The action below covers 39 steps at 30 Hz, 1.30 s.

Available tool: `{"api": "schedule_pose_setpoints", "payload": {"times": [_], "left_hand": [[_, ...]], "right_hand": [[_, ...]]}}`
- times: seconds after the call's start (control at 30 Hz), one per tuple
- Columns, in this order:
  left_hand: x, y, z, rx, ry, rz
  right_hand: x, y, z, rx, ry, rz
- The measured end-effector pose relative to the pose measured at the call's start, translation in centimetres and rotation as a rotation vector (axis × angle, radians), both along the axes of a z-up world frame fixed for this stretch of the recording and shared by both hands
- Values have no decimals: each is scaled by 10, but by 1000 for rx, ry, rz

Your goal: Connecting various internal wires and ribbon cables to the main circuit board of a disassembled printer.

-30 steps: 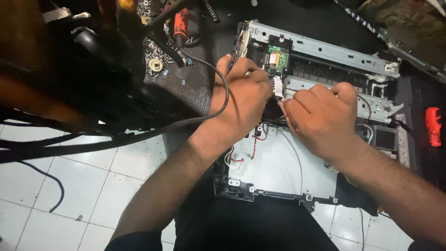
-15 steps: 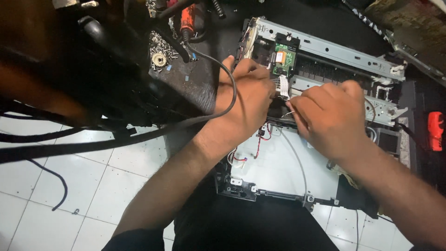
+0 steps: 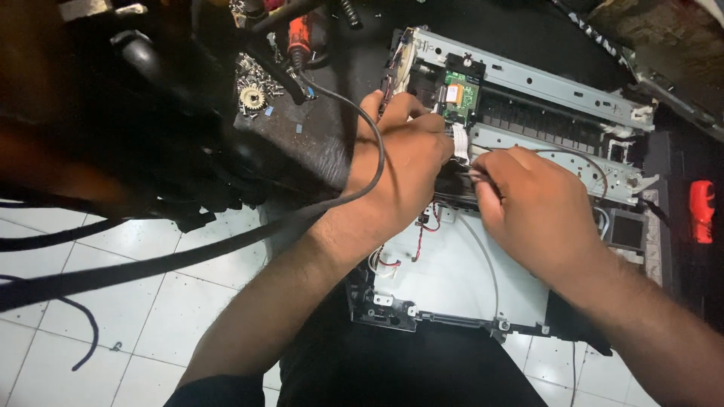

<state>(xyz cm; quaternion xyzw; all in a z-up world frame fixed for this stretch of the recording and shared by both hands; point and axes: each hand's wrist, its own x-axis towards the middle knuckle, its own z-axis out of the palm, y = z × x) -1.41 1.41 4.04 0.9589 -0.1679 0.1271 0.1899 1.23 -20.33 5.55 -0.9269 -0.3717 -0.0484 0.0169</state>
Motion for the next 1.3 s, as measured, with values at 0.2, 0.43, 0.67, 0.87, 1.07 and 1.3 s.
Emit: {"api": "schedule_pose_setpoints", "payload": {"times": [0.2,0.43,0.67,0.87,1.07,1.3], "left_hand": [[1,-1,-5,-45,64,16],[1,0,-7,-60,33,20],[6,5,-18,-139,-127,-31],[8,0,-24,-200,-52,-4],[5,9,-10,-158,6,-34],[12,0,-19,-41,43,21]], "right_hand": [[-5,1,-4,97,-39,57],[-10,5,-7,8,-354,172],[-9,7,-7,79,-299,201],[-10,5,-12,134,-269,185],[-10,5,-13,170,-158,109],[-9,5,-18,40,-213,4]]}}
